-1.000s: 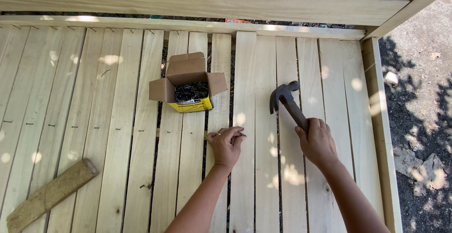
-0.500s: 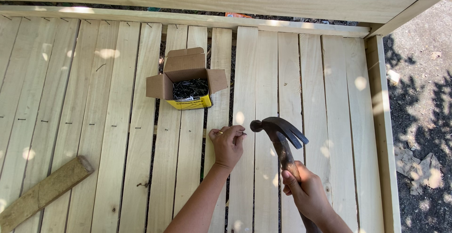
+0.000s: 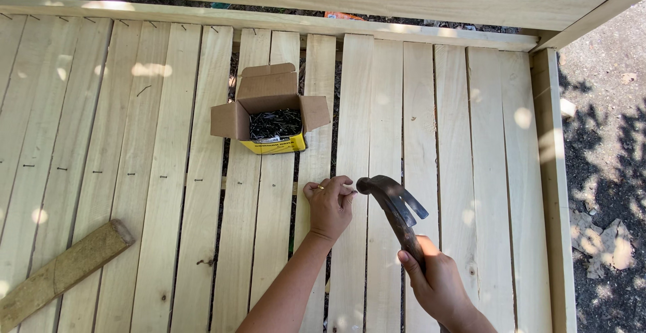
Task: The person takes nails from a cardboard box and hammers them into the wooden slats of a furniture frame, working along the slats one nail at a time with a claw hammer. They reposition along the frame, placing and driving nails into the slats and the edge rail.
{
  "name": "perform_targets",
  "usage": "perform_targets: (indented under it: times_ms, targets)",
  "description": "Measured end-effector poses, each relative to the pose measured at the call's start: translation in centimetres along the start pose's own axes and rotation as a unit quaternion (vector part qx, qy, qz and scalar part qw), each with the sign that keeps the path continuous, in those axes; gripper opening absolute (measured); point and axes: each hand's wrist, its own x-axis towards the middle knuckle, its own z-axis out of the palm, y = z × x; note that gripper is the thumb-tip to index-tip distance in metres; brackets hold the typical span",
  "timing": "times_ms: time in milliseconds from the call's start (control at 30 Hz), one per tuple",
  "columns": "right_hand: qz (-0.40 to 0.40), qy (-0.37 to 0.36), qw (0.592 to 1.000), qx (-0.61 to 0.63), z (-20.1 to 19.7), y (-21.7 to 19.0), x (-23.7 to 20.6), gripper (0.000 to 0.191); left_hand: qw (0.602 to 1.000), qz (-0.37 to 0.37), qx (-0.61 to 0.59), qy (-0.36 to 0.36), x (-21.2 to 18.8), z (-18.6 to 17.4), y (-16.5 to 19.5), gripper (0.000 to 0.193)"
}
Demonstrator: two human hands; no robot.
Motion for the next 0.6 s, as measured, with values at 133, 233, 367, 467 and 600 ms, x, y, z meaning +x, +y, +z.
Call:
perform_targets:
  times_ms: [133, 233, 367, 467, 600]
  targets:
    - [-0.088, 0.052, 0.994, -0.027, 1.1, -0.8, -0.4, 0.026, 1.0, -0.014, 0.019, -0.014, 0.1, 0.1, -0.2, 0.028]
    - [-0.076, 0.032, 0.995, -0.059, 1.4, -1.3, 0.0, 0.028, 0.999, -0.019, 0.028, -0.02, 0.1, 0.0, -0.2, 0.028]
    - [-0.002, 0.031, 0.999, -0.036, 0.8, -1.4, -0.4, 0.023, 1.0, -0.019, 0.017, -0.011, 0.1, 0.0, 0.0, 0.028]
    - [-0.018, 0.055, 0.998, -0.022, 0.8, -1.3, -0.8, 0.031, 1.0, -0.015, 0.022, -0.009, 0.4, 0.0, 0.0, 0.029]
    - [-0.062, 0.038, 0.997, -0.036, 1.6, -1.2, -0.3, 0.027, 0.998, -0.028, 0.034, -0.037, 0.4, -0.1, -0.1, 0.033]
